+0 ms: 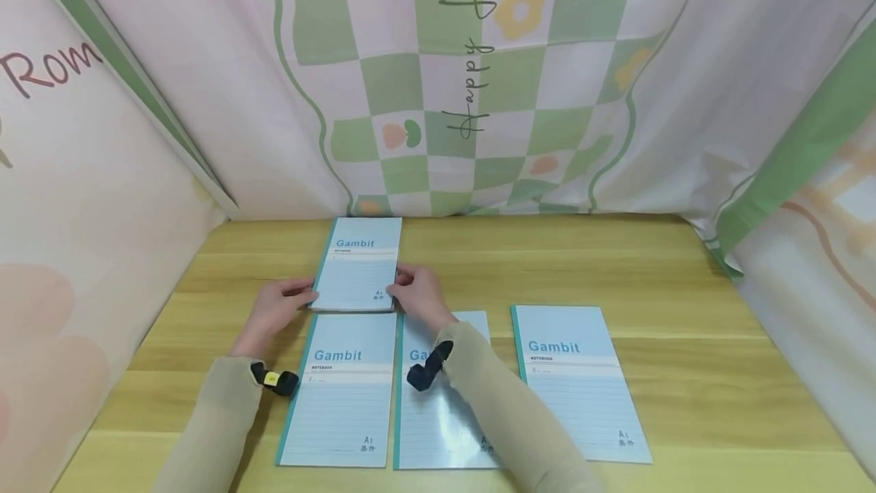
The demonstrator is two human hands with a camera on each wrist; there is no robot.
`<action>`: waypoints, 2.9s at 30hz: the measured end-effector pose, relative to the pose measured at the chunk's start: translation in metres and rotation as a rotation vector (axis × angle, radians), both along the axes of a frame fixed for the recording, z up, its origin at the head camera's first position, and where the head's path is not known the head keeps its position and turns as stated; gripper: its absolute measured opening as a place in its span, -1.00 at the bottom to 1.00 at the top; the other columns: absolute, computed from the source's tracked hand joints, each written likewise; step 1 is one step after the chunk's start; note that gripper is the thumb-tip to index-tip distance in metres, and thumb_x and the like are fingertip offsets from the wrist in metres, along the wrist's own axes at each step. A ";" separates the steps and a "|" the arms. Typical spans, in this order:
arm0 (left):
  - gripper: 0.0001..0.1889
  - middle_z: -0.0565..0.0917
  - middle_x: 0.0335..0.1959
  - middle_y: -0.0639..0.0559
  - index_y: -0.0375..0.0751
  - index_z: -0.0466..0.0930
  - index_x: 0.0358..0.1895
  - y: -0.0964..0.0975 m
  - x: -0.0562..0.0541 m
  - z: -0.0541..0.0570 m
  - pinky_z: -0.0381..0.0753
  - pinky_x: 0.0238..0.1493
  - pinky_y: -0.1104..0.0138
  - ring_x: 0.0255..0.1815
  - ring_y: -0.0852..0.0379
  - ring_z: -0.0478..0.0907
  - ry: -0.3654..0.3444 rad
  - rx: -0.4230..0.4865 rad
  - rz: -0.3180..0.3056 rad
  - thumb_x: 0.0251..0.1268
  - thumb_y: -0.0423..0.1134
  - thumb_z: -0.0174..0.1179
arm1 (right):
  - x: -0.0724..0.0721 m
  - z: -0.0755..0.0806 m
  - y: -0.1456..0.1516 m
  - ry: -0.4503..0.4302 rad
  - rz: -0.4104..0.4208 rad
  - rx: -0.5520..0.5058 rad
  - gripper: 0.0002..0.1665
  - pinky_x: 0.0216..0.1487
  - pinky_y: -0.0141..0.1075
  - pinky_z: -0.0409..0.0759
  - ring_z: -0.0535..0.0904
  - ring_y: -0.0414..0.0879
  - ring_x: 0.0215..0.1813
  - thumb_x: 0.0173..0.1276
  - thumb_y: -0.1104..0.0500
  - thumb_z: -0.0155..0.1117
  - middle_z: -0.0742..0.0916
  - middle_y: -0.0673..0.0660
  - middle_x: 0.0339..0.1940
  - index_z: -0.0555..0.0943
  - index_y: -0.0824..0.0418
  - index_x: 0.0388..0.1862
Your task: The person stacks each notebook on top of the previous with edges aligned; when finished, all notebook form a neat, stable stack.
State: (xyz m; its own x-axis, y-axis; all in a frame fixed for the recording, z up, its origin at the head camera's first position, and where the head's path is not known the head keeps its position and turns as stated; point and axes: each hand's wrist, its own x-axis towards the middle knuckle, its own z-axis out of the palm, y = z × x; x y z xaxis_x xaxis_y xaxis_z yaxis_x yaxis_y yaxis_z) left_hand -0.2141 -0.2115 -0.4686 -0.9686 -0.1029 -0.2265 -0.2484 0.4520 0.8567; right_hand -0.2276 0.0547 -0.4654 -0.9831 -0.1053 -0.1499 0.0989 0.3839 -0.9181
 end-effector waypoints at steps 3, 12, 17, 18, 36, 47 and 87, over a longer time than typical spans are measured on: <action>-0.54 0.61 0.22 -0.22 -0.26 0.56 0.32 0.001 0.000 0.000 0.40 0.35 -0.04 0.30 -0.16 0.47 0.019 -0.007 -0.006 0.42 -0.22 0.29 | -0.001 0.000 0.000 -0.002 -0.005 0.007 -0.36 -0.20 -0.25 0.65 0.62 -0.05 -0.14 0.40 0.25 0.38 0.68 0.08 -0.12 0.49 0.19 0.44; -0.56 0.63 0.20 -0.21 -0.24 0.58 0.30 0.003 -0.001 -0.001 0.43 0.32 -0.04 0.28 -0.15 0.50 0.033 -0.041 -0.004 0.41 -0.23 0.30 | 0.000 -0.001 0.000 0.001 -0.020 0.022 -0.37 -0.16 -0.24 0.67 0.62 -0.07 -0.11 0.36 0.25 0.41 0.68 0.04 -0.14 0.53 0.13 0.41; -0.58 0.63 0.21 -0.21 -0.25 0.58 0.31 0.004 0.001 -0.001 0.43 0.33 -0.03 0.30 -0.15 0.48 0.033 -0.044 -0.009 0.44 -0.25 0.27 | 0.001 -0.003 0.001 0.008 0.006 0.011 -0.44 -0.19 -0.23 0.67 0.63 -0.04 -0.15 0.38 0.28 0.39 0.69 0.07 -0.16 0.58 0.14 0.36; -0.58 0.63 0.21 -0.21 -0.25 0.58 0.31 0.004 0.001 -0.001 0.43 0.33 -0.03 0.30 -0.15 0.48 0.033 -0.045 -0.007 0.45 -0.25 0.27 | 0.001 -0.003 0.002 0.008 0.010 0.010 -0.45 -0.19 -0.23 0.67 0.63 -0.04 -0.16 0.38 0.29 0.38 0.69 0.08 -0.17 0.59 0.14 0.35; -0.56 0.61 0.21 -0.22 -0.26 0.55 0.34 0.003 0.002 0.001 0.44 0.32 -0.02 0.28 -0.15 0.48 0.037 -0.023 -0.006 0.45 -0.26 0.26 | -0.002 -0.002 0.001 0.005 0.026 0.035 -0.45 -0.22 -0.26 0.68 0.64 -0.06 -0.17 0.39 0.30 0.37 0.68 0.09 -0.13 0.58 0.18 0.36; -0.55 0.56 0.31 -0.21 -0.23 0.53 0.35 0.002 0.005 0.003 0.39 0.37 -0.04 0.38 -0.17 0.41 0.034 -0.035 -0.027 0.49 -0.19 0.23 | -0.001 -0.003 0.007 0.026 0.040 0.021 -0.42 -0.09 -0.23 0.67 0.63 -0.06 -0.07 0.34 0.22 0.44 0.69 0.08 -0.06 0.58 0.22 0.34; -0.55 0.72 0.04 -0.12 -0.34 0.63 0.21 -0.006 0.091 0.002 0.60 0.16 0.02 0.10 -0.09 0.64 0.062 -0.077 -0.060 0.40 -0.13 0.33 | 0.100 0.009 0.044 0.030 0.355 0.048 -0.37 0.01 -0.25 0.68 0.70 -0.11 0.00 0.41 -0.03 0.40 0.77 0.09 0.07 0.58 0.28 0.33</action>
